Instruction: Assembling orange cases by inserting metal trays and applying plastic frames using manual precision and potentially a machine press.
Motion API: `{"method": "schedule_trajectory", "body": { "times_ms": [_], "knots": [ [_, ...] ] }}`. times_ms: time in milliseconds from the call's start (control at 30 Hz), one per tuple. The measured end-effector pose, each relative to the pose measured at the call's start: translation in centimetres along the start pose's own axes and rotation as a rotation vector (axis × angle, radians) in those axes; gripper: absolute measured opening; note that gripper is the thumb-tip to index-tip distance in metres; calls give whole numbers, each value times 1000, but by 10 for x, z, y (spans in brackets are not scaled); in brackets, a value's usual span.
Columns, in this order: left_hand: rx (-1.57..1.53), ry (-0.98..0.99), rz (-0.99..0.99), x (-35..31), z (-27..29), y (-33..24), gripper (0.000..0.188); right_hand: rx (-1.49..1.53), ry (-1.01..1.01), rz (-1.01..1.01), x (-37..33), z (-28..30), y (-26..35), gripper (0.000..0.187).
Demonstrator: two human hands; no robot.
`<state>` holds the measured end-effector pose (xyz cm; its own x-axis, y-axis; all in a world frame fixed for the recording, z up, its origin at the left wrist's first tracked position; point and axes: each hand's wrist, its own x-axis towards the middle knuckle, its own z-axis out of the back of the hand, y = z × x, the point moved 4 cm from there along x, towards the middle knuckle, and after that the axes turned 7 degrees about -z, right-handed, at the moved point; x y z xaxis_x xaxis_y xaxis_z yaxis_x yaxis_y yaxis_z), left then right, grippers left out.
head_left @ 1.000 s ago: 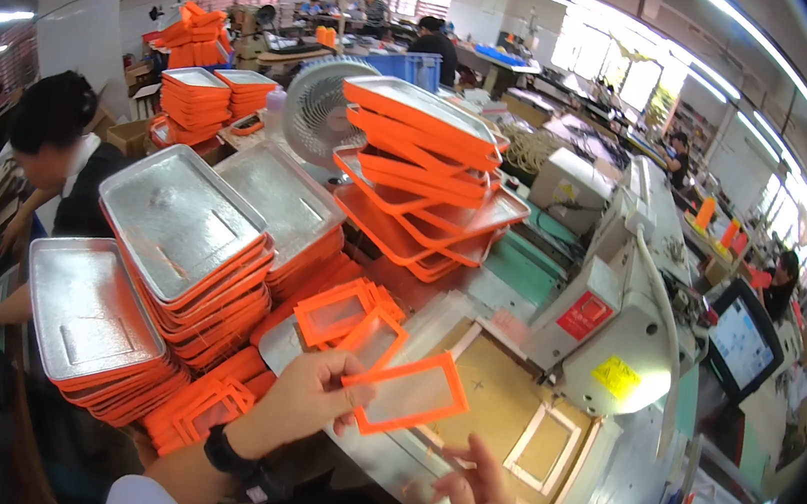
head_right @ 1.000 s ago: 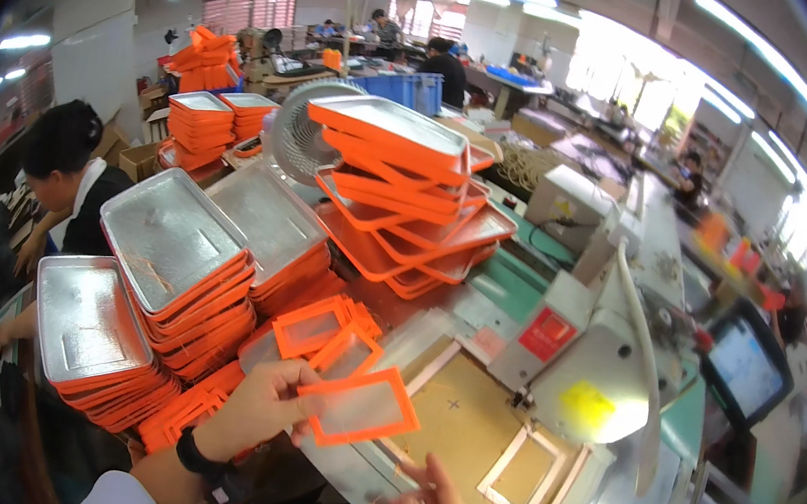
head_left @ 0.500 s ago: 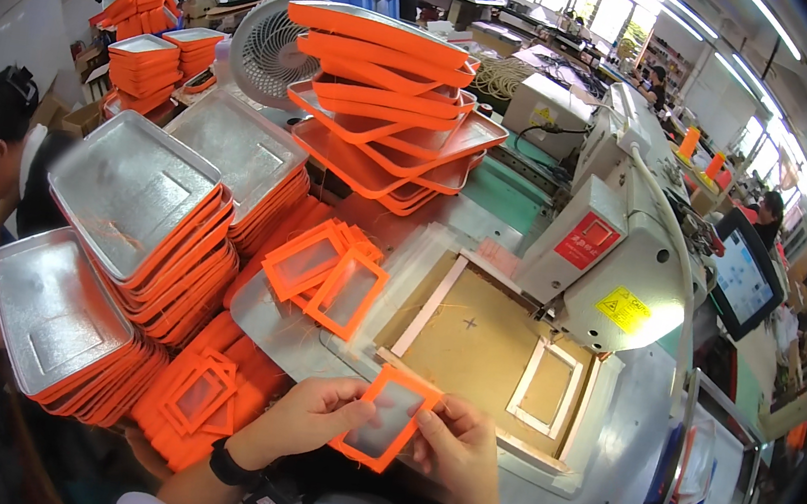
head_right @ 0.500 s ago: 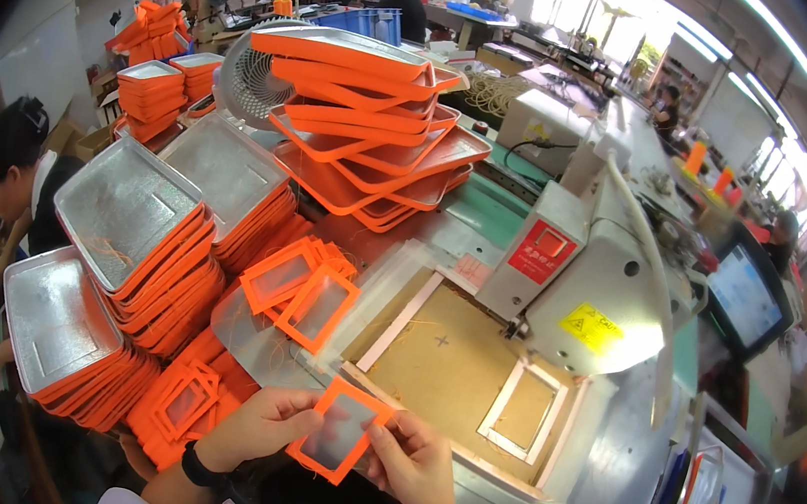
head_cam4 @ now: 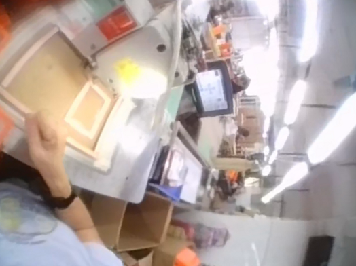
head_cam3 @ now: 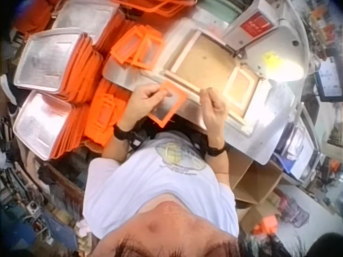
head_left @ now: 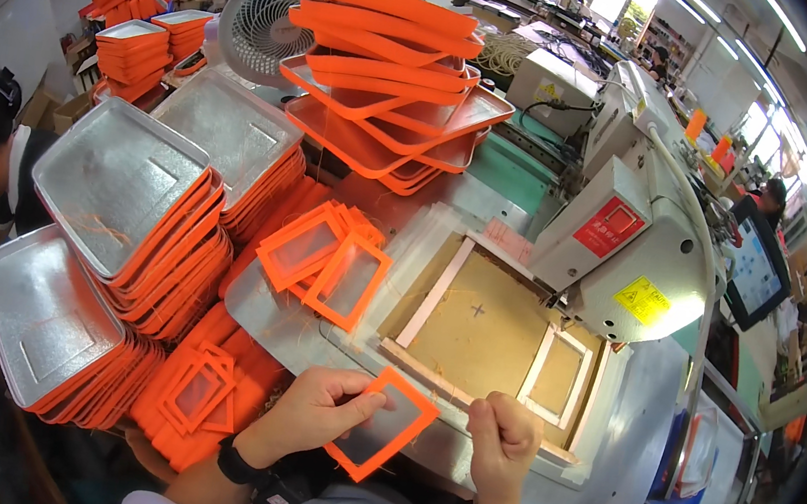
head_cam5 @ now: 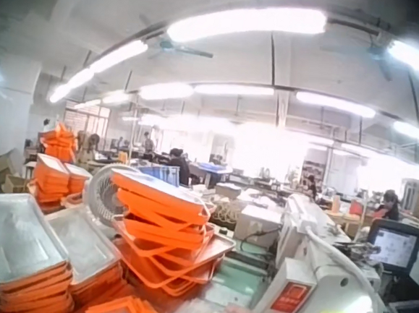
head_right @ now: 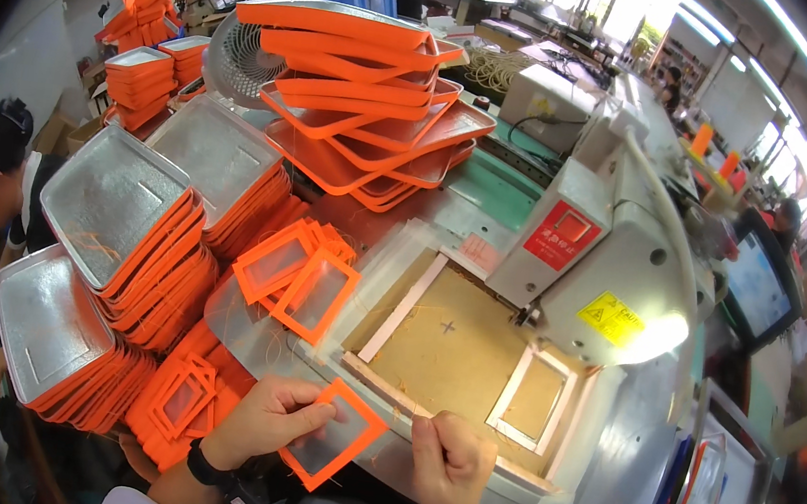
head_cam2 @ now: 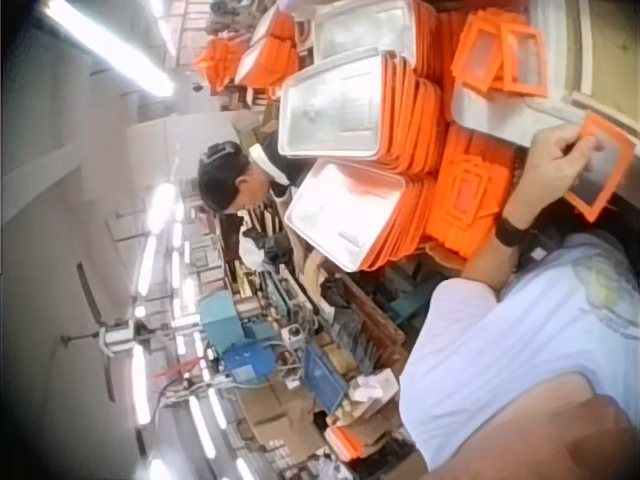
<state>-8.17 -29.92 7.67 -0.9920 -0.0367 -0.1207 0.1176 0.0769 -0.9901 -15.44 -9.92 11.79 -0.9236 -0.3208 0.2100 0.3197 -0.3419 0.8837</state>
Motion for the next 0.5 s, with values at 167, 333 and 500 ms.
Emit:
{"method": "schedule_trajectory", "body": {
  "times_ms": [167, 333, 500],
  "knots": [
    [90, -25, -73, 5, -6, 3, 21, 872, 63, -342, -2, -12, -2, 34],
    [435, 59, -260, -7, 5, -11, 19, 818, 339, -382, -30, -2, -36, 26],
    [401, -312, -178, -23, 46, -28, 18, 669, 96, -126, -47, 78, -30, 31]
  ]
}}
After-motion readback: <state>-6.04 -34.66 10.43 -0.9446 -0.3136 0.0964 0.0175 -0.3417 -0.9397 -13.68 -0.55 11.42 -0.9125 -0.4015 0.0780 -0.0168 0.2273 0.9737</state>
